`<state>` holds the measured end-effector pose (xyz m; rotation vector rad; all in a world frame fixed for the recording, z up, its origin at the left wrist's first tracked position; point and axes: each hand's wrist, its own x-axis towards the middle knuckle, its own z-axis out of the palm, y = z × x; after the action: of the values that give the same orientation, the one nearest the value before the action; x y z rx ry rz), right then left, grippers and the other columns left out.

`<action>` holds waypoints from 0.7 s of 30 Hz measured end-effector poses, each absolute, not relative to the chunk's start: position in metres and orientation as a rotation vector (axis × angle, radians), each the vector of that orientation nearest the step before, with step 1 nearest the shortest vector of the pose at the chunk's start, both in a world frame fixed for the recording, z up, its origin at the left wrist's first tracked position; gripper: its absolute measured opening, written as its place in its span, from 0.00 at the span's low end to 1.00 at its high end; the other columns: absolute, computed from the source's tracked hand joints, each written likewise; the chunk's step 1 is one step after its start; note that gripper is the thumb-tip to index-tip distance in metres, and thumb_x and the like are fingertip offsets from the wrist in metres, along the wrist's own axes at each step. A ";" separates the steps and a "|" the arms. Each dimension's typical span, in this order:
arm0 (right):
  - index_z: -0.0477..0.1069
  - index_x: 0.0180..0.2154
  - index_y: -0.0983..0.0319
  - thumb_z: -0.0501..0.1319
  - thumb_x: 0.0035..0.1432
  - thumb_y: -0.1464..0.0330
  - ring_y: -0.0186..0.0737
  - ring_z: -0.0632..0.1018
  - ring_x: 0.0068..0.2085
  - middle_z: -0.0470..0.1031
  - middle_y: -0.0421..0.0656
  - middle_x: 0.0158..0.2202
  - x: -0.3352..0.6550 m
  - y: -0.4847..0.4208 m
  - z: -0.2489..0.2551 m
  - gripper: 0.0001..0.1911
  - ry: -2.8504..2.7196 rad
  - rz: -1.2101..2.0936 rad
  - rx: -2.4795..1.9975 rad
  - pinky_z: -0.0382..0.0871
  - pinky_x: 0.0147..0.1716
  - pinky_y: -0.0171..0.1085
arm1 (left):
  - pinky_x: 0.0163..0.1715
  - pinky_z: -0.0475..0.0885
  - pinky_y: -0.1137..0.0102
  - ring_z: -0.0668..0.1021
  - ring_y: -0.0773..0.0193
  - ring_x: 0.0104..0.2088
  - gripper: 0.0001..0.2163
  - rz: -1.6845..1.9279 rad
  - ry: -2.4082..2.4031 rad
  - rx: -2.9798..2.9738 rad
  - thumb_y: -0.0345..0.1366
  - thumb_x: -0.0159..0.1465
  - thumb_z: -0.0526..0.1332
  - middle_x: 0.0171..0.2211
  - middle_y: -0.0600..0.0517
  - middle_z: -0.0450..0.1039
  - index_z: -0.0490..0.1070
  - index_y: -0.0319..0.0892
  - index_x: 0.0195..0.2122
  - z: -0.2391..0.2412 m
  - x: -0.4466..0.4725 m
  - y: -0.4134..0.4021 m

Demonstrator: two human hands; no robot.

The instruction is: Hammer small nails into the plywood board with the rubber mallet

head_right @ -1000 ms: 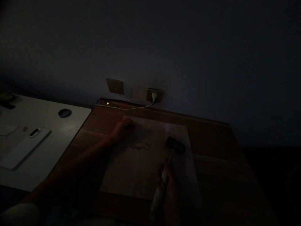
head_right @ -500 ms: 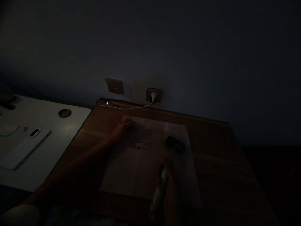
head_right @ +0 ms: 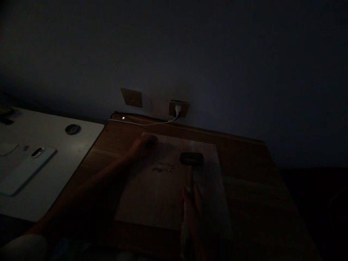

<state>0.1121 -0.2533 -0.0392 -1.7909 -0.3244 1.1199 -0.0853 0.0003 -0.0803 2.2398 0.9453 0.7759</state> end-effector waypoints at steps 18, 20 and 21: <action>0.78 0.59 0.56 0.70 0.55 0.52 0.56 0.83 0.48 0.84 0.48 0.42 0.082 -0.175 -0.018 0.32 -1.035 0.962 -1.708 0.78 0.37 0.44 | 0.50 0.75 0.62 0.81 0.53 0.47 0.22 0.757 1.039 2.263 0.29 0.62 0.68 0.45 0.46 0.81 0.74 0.43 0.58 -0.084 -0.084 0.002; 0.79 0.57 0.56 0.72 0.53 0.52 0.54 0.83 0.45 0.84 0.46 0.39 0.085 -0.172 -0.018 0.31 -1.000 1.012 -1.681 0.77 0.34 0.42 | 0.50 0.74 0.62 0.81 0.54 0.48 0.25 0.764 1.021 2.259 0.28 0.61 0.68 0.46 0.46 0.81 0.72 0.43 0.60 -0.084 -0.085 0.002; 0.80 0.56 0.56 0.72 0.52 0.52 0.54 0.83 0.44 0.83 0.46 0.38 0.087 -0.171 -0.017 0.31 -0.982 1.033 -1.670 0.77 0.33 0.41 | 0.51 0.74 0.62 0.81 0.54 0.48 0.25 0.774 1.009 2.259 0.27 0.60 0.68 0.47 0.47 0.81 0.72 0.43 0.60 -0.084 -0.085 0.002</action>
<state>0.0873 -0.1712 -0.0172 -1.6697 -0.9822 1.0332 -0.0851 0.0024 -0.0839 2.2594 1.0085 0.7738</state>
